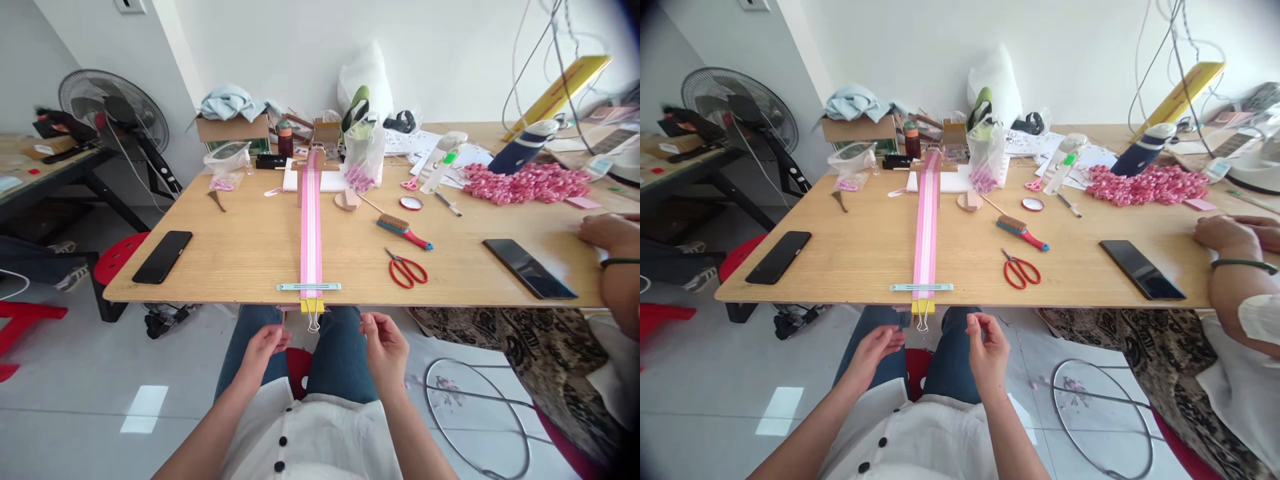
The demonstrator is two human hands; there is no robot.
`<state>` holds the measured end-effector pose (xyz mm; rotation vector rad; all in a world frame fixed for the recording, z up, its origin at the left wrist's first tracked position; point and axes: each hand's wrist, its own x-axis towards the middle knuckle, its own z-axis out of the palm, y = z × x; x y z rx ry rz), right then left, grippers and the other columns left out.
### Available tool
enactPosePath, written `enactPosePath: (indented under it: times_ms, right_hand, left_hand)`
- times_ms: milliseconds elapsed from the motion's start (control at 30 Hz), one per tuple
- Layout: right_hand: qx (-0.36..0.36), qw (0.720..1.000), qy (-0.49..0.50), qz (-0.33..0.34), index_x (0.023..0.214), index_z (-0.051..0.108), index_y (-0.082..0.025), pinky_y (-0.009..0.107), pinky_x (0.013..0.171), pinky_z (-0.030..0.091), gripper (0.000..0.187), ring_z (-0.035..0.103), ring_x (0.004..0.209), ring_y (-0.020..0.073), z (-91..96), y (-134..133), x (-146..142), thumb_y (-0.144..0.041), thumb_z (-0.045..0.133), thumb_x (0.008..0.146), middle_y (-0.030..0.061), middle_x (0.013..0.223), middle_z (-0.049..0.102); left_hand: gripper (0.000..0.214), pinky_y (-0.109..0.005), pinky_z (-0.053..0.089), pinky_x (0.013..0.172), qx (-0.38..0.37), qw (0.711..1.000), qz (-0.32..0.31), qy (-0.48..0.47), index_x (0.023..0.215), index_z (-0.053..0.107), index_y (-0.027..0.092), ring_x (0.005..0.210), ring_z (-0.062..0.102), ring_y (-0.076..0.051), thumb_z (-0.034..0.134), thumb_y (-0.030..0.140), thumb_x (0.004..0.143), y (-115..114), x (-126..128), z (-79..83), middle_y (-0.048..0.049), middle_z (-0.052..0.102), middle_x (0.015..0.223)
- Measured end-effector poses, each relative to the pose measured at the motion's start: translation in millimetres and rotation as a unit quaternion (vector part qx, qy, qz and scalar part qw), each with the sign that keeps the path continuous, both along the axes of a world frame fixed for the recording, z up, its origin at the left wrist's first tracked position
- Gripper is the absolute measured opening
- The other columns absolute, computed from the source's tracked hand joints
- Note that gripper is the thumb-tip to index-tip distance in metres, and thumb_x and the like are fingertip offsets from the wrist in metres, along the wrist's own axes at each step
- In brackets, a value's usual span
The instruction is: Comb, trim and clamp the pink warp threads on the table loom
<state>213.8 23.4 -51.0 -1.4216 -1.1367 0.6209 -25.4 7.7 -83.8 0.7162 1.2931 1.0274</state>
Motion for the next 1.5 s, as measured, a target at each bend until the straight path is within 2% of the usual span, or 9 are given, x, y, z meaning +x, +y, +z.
enactPosePath:
  times_ms: [67, 133, 233, 300, 367, 433, 533, 967, 1500]
  right_hand:
    - [0.046, 0.991, -0.104, 0.069, 0.093, 0.067, -0.021, 0.035, 0.076, 0.048, 0.019, 0.060, 0.081, 0.0206, 8.9, 13.0, 8.2, -0.038, 0.060, 0.088, 0.0050, 0.084, 0.065]
    - [0.084, 0.968, -0.190, 0.143, 0.103, 0.068, -0.023, 0.039, 0.085, 0.046, 0.019, 0.058, 0.094, 0.0234, 17.9, 32.9, 15.5, -0.033, 0.060, 0.089, 0.0075, 0.097, 0.064]
    - [0.098, 0.940, -0.238, 0.226, 0.113, 0.067, -0.025, 0.042, 0.089, 0.046, 0.025, 0.055, 0.100, 0.0245, 25.7, 66.0, 21.4, -0.030, 0.058, 0.090, 0.0091, 0.104, 0.061]
    - [0.087, 0.929, -0.241, 0.266, 0.112, 0.068, -0.024, 0.042, 0.088, 0.047, 0.025, 0.056, 0.098, 0.0247, 25.7, 82.5, 21.9, -0.030, 0.059, 0.089, 0.0092, 0.102, 0.061]
    - [0.071, 0.926, -0.238, 0.284, 0.110, 0.069, -0.023, 0.042, 0.086, 0.048, 0.024, 0.056, 0.097, 0.0250, 23.0, 91.2, 21.2, -0.030, 0.060, 0.088, 0.0092, 0.099, 0.062]
    - [0.057, 0.927, -0.234, 0.287, 0.110, 0.069, -0.023, 0.042, 0.085, 0.049, 0.024, 0.056, 0.096, 0.0252, 19.9, 93.2, 20.7, -0.030, 0.060, 0.088, 0.0093, 0.097, 0.063]
    - [0.044, 0.929, -0.233, 0.286, 0.110, 0.069, -0.023, 0.041, 0.084, 0.049, 0.024, 0.056, 0.096, 0.0252, 17.8, 90.8, 20.9, -0.028, 0.060, 0.088, 0.0095, 0.097, 0.064]
    - [0.061, 0.928, -0.270, 0.251, 0.102, 0.073, -0.025, 0.041, 0.080, 0.050, 0.022, 0.058, 0.091, 0.0247, 16.3, 88.2, 15.0, -0.032, 0.056, 0.092, 0.0094, 0.093, 0.064]
    - [0.061, 0.924, -0.281, 0.251, 0.101, 0.073, -0.024, 0.041, 0.080, 0.048, 0.022, 0.056, 0.089, 0.0236, 15.6, 87.2, 15.2, -0.032, 0.055, 0.093, 0.0090, 0.093, 0.064]
  left_hand:
    - [0.043, -0.036, 0.053, 0.082, 0.079, 0.991, -0.006, 0.109, 0.098, 0.064, 0.016, 0.086, 0.068, -0.022, 0.070, 0.052, 0.076, -7.0, -11.3, 17.3, -0.0102, 0.074, 0.091]
    - [0.033, -0.035, 0.053, 0.082, 0.178, 0.964, -0.010, 0.198, 0.100, 0.064, 0.018, 0.086, 0.067, -0.020, 0.065, 0.046, 0.082, -2.3, -19.5, 37.2, -0.0078, 0.073, 0.092]
    - [0.021, -0.035, 0.052, 0.084, 0.315, 0.893, -0.034, 0.320, 0.102, 0.065, 0.021, 0.088, 0.066, -0.019, 0.058, 0.036, 0.088, 26.5, -23.9, 62.0, -0.0070, 0.071, 0.096]
    - [0.021, -0.038, 0.052, 0.087, 0.378, 0.840, -0.072, 0.383, 0.106, 0.066, 0.021, 0.095, 0.064, -0.020, 0.055, 0.031, 0.089, 52.6, -22.4, 69.5, -0.0084, 0.070, 0.102]
    - [0.022, -0.042, 0.050, 0.092, 0.396, 0.823, -0.095, 0.395, 0.106, 0.068, 0.023, 0.102, 0.062, -0.023, 0.059, 0.028, 0.087, 75.7, -19.4, 69.7, -0.0082, 0.070, 0.105]
    - [0.023, -0.043, 0.051, 0.090, 0.400, 0.818, -0.114, 0.397, 0.105, 0.070, 0.024, 0.101, 0.061, -0.024, 0.062, 0.025, 0.084, 90.8, -16.6, 65.9, -0.0074, 0.070, 0.102]
    - [0.024, -0.042, 0.052, 0.086, 0.400, 0.813, -0.135, 0.400, 0.105, 0.071, 0.025, 0.098, 0.061, -0.024, 0.063, 0.023, 0.083, 98.6, -15.1, 59.3, -0.0069, 0.071, 0.099]
    - [0.024, -0.040, 0.050, 0.084, 0.383, 0.809, -0.141, 0.422, 0.104, 0.073, 0.026, 0.095, 0.059, -0.024, 0.054, 0.025, 0.089, 97.0, -12.1, 58.7, -0.0072, 0.068, 0.093]
    - [0.025, -0.039, 0.049, 0.084, 0.388, 0.794, -0.147, 0.444, 0.102, 0.072, 0.025, 0.096, 0.057, -0.024, 0.049, 0.023, 0.091, 94.1, -11.7, 57.2, -0.0074, 0.066, 0.095]
